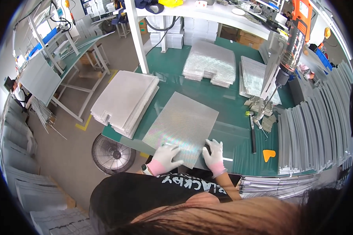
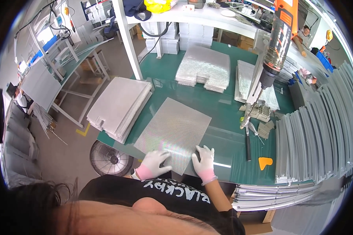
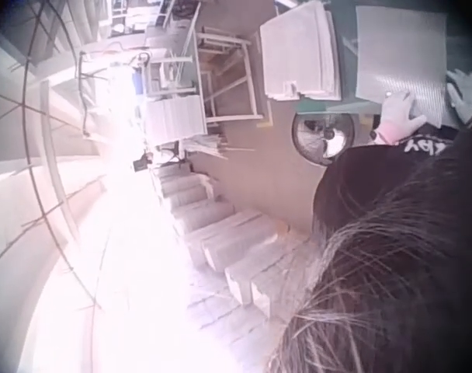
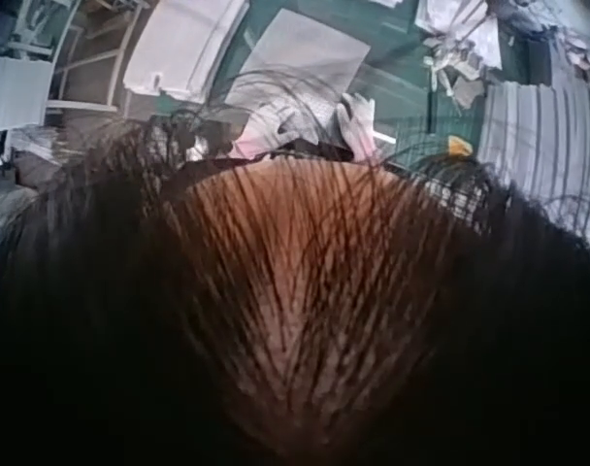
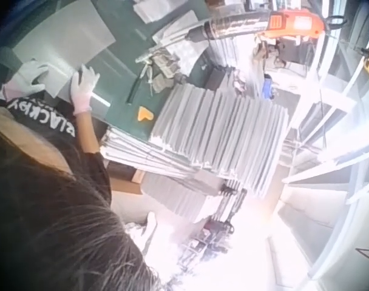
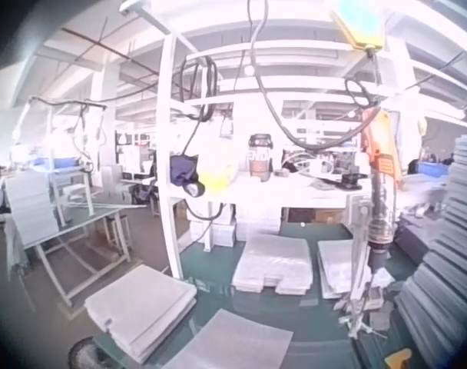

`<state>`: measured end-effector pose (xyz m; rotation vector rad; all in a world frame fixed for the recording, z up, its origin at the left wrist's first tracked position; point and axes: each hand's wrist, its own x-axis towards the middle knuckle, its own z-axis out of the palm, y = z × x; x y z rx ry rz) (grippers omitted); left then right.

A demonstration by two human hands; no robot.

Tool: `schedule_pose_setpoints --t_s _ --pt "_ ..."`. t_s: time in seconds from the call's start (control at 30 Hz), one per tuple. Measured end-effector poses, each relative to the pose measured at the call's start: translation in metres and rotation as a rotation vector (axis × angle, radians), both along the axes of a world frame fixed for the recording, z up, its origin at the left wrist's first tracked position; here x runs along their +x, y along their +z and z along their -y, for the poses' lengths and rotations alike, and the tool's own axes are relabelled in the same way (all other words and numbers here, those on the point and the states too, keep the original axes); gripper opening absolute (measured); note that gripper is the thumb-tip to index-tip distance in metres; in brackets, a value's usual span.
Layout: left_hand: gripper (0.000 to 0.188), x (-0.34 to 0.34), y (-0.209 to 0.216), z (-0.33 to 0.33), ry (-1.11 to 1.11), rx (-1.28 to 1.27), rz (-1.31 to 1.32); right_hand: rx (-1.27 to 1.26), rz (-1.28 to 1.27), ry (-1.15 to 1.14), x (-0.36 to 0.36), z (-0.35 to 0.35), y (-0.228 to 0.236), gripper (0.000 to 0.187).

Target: Assembling and inspecting industrial building components at a manufacturing workbench using a rubber mallet to secure parts.

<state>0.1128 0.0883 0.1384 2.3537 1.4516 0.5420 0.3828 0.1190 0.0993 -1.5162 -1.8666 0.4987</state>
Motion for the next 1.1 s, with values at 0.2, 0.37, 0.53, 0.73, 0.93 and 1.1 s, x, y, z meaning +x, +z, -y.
schedule_pose_setpoints --t_s 0.2,0.37,0.53,0.73,0.93,1.1 --pt "0.080 -0.012 -0.015 -0.034 0.200 0.083 -0.297 -0.052 0.425 0.126 -0.018 0.004 0.016 0.062" --pt "0.085 0.008 -0.024 -0.037 0.146 -0.050 -0.293 -0.077 0.463 0.062 -0.011 -0.008 0.012 0.061" --pt "0.063 0.005 -0.026 -0.037 -0.010 -0.158 -0.082 -0.092 0.454 -0.020 0.008 -0.010 0.010 0.059" --pt "0.047 -0.024 -0.018 -0.061 0.166 0.116 -0.083 -0.071 0.386 -0.049 0.020 -0.009 0.012 0.056" --pt "0.048 -0.096 0.055 -0.073 0.570 0.250 -0.150 -0.071 0.369 -0.068 0.024 -0.006 0.007 0.055" --pt "0.106 -0.177 0.025 -0.059 0.963 0.170 -0.455 -0.070 0.378 -0.053 0.019 -0.009 0.009 0.055"
